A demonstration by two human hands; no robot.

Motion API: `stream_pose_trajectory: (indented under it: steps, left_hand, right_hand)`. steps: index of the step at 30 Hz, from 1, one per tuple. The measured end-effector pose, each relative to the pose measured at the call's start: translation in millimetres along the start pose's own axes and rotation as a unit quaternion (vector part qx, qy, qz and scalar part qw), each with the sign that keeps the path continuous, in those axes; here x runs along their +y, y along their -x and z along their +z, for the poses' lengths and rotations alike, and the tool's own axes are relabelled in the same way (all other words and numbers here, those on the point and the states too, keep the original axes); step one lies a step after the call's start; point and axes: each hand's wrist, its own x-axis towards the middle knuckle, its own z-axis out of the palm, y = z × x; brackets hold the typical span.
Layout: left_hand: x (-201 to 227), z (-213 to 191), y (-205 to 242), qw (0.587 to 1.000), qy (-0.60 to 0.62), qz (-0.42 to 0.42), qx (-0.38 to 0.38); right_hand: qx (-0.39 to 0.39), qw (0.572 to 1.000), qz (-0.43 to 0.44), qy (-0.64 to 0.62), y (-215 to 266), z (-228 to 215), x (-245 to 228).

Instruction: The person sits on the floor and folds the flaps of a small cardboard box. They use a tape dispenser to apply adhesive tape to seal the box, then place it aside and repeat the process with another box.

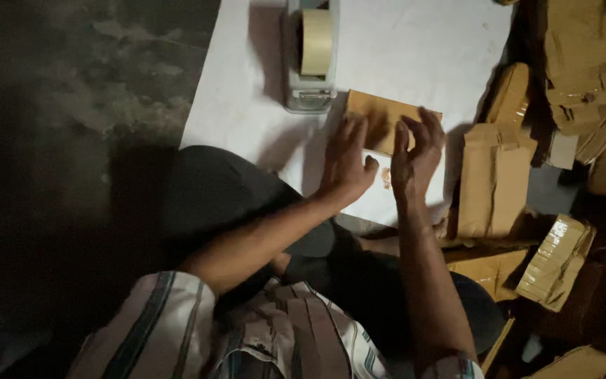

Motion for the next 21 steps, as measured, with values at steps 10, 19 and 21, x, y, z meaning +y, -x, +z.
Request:
stream_pose_trajectory:
  steps: [10,19,21]
  left_hand:
    - [-68.1,-5.5,-25.3,0.599,0.704,-0.310,0.221]
    - [-61.2,-18.0,-35.9,0.553,0.791,-0.220,0.146]
    - [-57.6,-23.5,-36.6,0.531,0.791,-0.261,0.159]
  right_hand:
    - [-0.171,0.959,0.205,-0.097,-66.4,84.0,-108.3]
    - [-0.151,0.961,0.230,-0.008,-97.7,129.1,-100.0]
    - [-0.148,0.966,0.211,-0.017,-106.5,120.4,-102.8]
